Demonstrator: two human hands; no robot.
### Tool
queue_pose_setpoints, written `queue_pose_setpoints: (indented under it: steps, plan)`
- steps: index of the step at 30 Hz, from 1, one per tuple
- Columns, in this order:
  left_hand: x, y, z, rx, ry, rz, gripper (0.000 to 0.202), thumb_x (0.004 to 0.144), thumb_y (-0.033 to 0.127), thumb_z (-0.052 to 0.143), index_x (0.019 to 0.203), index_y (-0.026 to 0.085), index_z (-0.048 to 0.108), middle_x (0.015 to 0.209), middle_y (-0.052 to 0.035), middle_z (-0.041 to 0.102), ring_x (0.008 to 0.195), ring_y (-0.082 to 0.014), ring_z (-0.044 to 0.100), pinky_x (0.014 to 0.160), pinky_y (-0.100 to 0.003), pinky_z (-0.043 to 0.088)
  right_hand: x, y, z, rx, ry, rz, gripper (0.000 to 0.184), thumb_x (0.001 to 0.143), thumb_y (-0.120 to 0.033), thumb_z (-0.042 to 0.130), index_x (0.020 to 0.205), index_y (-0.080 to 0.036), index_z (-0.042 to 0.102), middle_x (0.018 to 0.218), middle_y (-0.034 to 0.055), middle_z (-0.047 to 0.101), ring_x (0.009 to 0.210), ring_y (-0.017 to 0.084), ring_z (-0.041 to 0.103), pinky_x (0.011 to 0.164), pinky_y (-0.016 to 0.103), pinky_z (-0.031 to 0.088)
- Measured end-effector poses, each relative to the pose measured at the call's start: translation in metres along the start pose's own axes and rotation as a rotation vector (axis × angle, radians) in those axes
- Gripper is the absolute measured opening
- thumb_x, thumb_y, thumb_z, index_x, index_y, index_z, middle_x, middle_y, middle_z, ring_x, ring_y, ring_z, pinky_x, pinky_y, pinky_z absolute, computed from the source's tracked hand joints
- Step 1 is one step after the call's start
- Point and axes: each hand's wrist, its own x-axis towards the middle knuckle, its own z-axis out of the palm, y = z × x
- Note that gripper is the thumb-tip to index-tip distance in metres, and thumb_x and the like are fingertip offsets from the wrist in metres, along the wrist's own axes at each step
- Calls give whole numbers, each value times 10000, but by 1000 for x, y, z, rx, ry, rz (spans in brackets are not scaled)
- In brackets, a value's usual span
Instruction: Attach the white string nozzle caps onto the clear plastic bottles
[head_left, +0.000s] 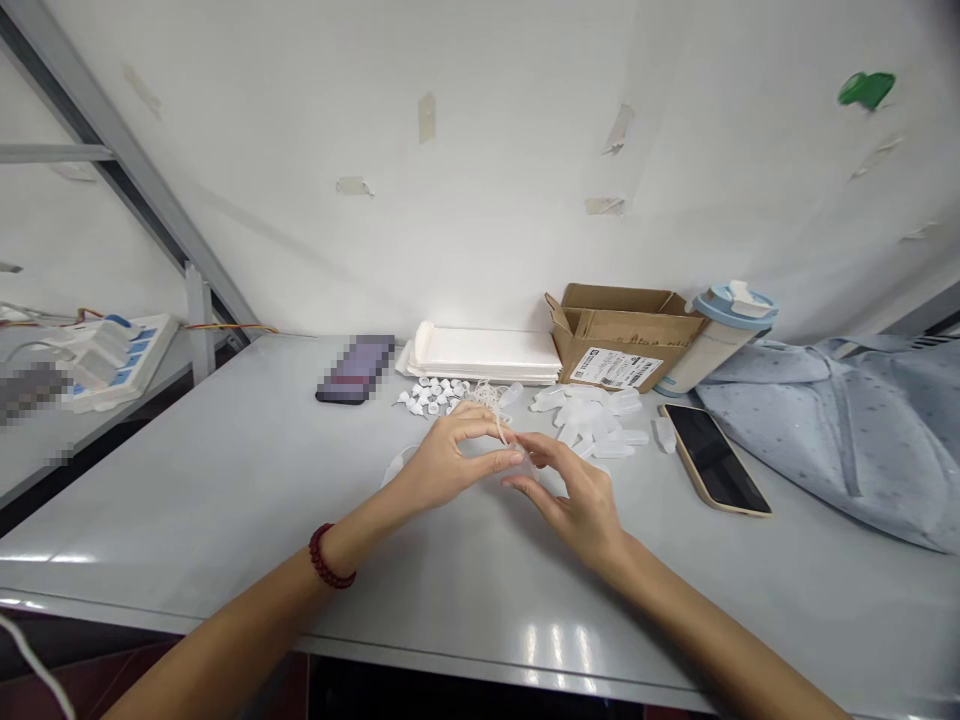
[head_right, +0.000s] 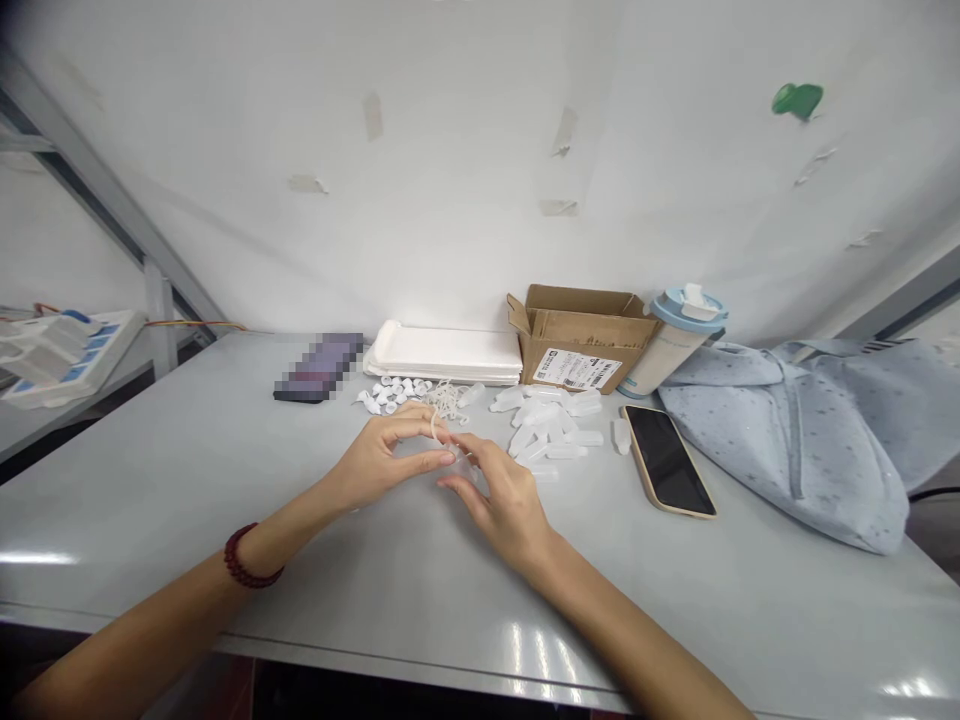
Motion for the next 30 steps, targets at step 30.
queue_pose_setpoints:
  steps: [30]
  plan:
    - [-11, -1, 12, 736, 79, 552, 354, 837, 264, 574, 1163, 146, 505, 1156, -112, 598, 1164, -284, 451, 960, -453, 372, 14, -2, -6, 1007, -95, 844, 263, 733, -337, 691, 924, -165, 637, 874, 65, 707, 812, 186, 658, 769, 325, 479]
